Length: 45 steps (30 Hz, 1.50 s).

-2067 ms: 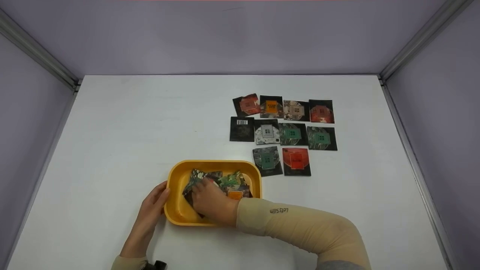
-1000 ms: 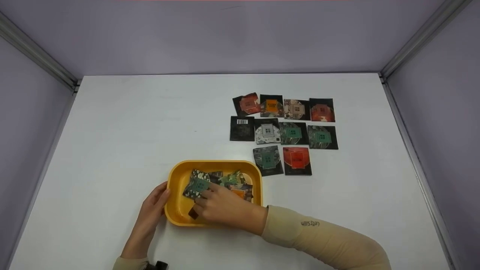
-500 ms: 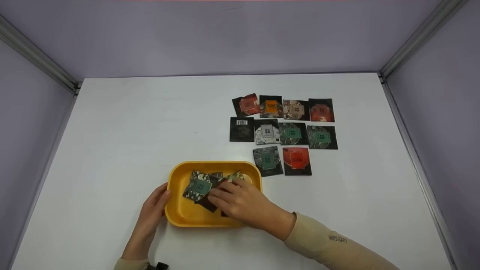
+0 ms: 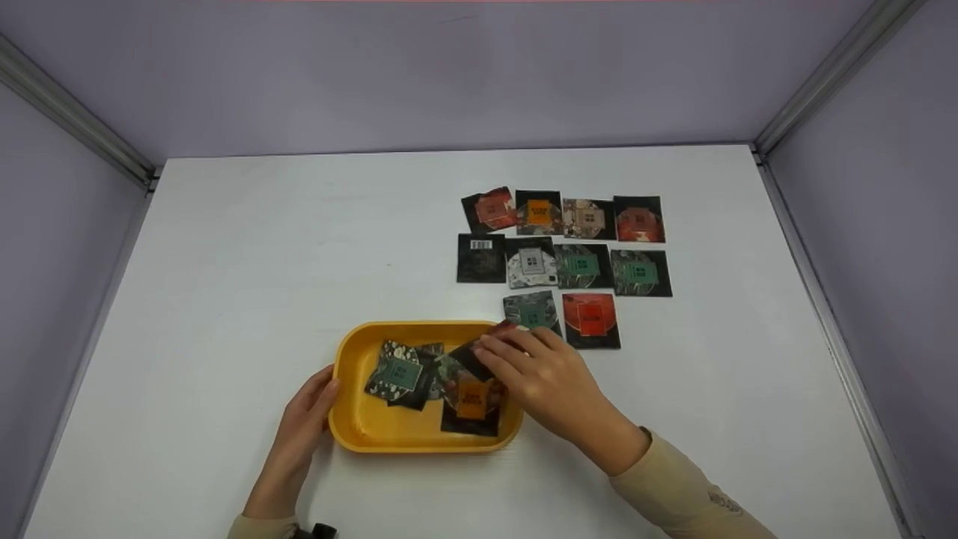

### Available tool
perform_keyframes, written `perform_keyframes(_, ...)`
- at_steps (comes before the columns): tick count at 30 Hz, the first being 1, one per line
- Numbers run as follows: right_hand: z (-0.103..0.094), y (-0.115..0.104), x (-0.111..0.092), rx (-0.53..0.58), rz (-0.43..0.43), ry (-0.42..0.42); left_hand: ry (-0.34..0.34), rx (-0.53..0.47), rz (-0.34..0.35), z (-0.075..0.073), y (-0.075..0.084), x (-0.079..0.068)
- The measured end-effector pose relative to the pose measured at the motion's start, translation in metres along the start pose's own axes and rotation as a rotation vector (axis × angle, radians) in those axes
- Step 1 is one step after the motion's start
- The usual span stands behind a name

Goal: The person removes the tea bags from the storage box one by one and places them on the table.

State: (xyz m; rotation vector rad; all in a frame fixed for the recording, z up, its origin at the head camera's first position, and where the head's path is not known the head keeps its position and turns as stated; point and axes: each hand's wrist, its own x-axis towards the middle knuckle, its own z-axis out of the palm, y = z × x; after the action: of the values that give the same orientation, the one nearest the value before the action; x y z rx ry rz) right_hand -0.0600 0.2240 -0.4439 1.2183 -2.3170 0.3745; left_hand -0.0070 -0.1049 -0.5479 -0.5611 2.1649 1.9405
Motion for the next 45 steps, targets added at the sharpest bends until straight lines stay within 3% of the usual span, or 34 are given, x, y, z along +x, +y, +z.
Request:
perform_keyframes(9, -0.012, 0.022, -0.027, -0.065, 0.148, -0.030, -0.005, -0.004, 0.014, 0.000, 0.000, -0.002)
perform_keyframes(15, -0.018, 0.034, -0.048, -0.074, 0.242, -0.060, 0.007, 0.001, -0.012, 0.000, 0.000, -0.001)
perform_keyframes(20, -0.023, 0.047, -0.064, -0.111, 0.283, -0.106, 0.013, 0.010, -0.017, 0.000, -0.001, -0.001)
perform_keyframes(31, -0.019, 0.087, -0.105, -0.153, 0.328, -0.031, -0.012, -0.023, 0.011, 0.000, -0.002, -0.001)
perform_keyframes(45, -0.010, 0.126, -0.135, -0.200, 0.450, -0.133, -0.007, -0.019, 0.002, 0.000, -0.002, 0.000)
